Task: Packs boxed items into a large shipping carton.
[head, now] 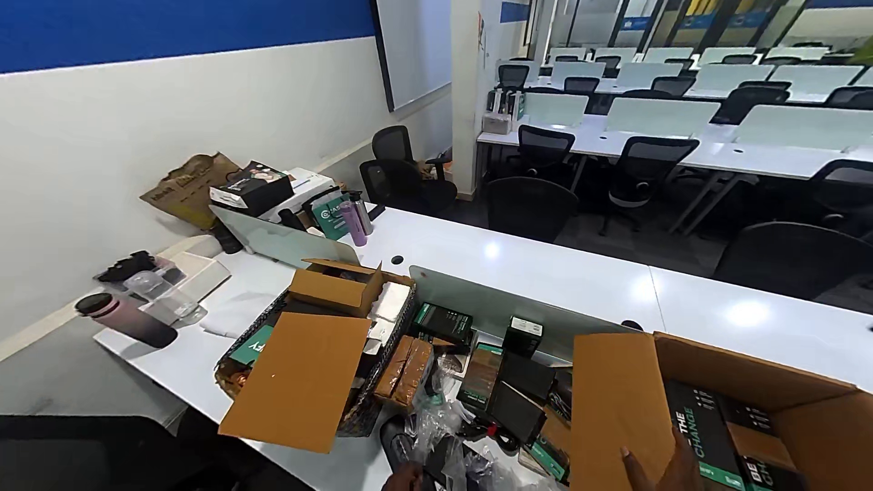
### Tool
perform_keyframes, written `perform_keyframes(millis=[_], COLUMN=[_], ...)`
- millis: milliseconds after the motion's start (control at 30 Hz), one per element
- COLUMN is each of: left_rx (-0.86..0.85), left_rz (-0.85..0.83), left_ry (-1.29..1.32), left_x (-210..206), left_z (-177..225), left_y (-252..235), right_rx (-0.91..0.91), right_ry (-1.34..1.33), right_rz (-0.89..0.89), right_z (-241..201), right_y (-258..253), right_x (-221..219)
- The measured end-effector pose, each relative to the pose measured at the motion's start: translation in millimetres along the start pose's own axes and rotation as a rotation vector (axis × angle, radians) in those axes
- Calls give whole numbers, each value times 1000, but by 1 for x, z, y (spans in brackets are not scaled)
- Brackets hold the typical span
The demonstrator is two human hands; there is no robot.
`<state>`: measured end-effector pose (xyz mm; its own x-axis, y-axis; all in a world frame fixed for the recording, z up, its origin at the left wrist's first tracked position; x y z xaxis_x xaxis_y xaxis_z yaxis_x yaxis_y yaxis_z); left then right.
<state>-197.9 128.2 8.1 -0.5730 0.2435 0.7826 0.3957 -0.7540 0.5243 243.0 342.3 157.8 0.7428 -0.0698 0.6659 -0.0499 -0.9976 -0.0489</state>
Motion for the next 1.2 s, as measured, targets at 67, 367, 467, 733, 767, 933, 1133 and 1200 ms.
perform_keyframes(millis=[67, 367, 467, 733, 767, 933, 1133, 1200], left_rx=[-79, -230, -297, -335, -321, -347, -357, -353], left_rz=[114, 132, 81, -235, -276, -343, -297, -250], left_ry=[-27, -50, -30, -209, -225, -282, -297, -257], left_x=[15, 60, 51, 12, 8, -7, -10, -4], left_z=[-4, 39, 53, 81, 83, 105, 146, 164], left_y=[-26, -87, -97, -130, -133, -155, -182, -190], right_rx=[0, -159, -339, -512, -514, -508, -538, -540], right_ry=[68, 185, 252, 370, 370, 348, 377, 366], right_rz=[21, 102, 95, 16, 16, 9, -29, -46], right_z=[1, 7, 10, 17, 17, 17, 19, 18], right_y=[0, -2, -4, -12, -12, -13, -13, -13], right_x=[-2, -4, -2, -4, -4, -3, -5, -5])
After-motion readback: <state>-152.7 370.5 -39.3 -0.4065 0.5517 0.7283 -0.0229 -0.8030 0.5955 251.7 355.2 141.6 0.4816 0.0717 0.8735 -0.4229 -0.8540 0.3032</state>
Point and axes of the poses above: each hand's wrist, its own y-axis away from the middle knuckle, its own x-axis out of the back of the hand, z = x × y, the point moved 7 cm from there along -y, towards the middle knuckle, and after that the axes turned 14 degrees about -y, right-handed, at the moved point
